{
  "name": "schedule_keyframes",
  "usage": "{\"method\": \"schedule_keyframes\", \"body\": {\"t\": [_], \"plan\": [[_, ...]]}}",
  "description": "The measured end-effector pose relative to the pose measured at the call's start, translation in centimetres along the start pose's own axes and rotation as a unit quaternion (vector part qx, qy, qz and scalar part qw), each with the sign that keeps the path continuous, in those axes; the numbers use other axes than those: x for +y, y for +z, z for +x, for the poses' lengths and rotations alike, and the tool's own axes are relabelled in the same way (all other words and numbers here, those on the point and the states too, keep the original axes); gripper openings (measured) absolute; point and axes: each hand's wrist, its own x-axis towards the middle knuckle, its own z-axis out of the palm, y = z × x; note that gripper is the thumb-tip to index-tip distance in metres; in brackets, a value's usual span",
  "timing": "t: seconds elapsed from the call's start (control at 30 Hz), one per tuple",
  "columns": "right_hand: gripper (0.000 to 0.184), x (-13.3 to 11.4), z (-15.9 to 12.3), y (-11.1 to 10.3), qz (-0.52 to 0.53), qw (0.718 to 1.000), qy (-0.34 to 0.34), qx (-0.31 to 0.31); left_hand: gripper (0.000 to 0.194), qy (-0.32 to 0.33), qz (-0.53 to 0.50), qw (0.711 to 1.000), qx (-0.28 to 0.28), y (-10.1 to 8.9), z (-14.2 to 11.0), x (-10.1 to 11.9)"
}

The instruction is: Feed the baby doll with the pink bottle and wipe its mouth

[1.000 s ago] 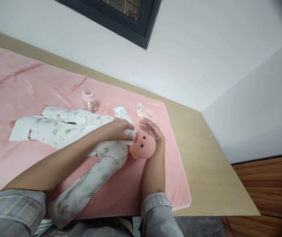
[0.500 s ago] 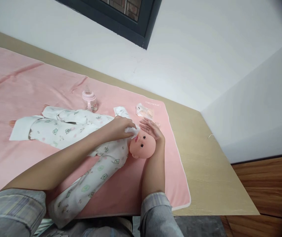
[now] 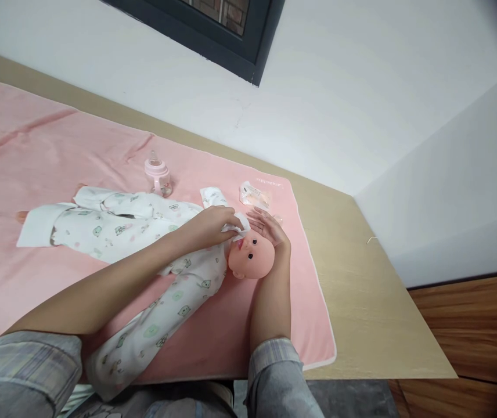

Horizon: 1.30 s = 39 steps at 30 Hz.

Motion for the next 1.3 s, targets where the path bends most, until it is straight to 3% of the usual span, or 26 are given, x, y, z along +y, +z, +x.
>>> {"method": "schedule_keyframes", "body": {"t": [0.23, 0.37, 0.67, 1.3], "plan": [[0.037, -0.2, -0.2, 0.3, -0.006, 1.000, 0.006, 0.006, 0.020, 0.006, -0.030, 0.999, 0.014, -0.6, -0.3, 0.3], [0.038, -0.3, -0.3, 0.4, -0.009, 1.000, 0.005, 0.007, 0.016, 0.040, -0.050, 0.998, -0.008, -0.8, -0.6, 0.8], [0.043, -0.3, -0.3, 0.3, -0.009, 1.000, 0.000, 0.002, 0.016, 0.021, -0.025, 0.997, -0.073, -0.5, -0.7, 1.1], [0.042, 0.5, 0.1, -0.4, 0.015, 1.000, -0.005, -0.022, 0.017, 0.010, -0.035, 0.999, 0.001, -0.7, -0.6, 0.6]]}}
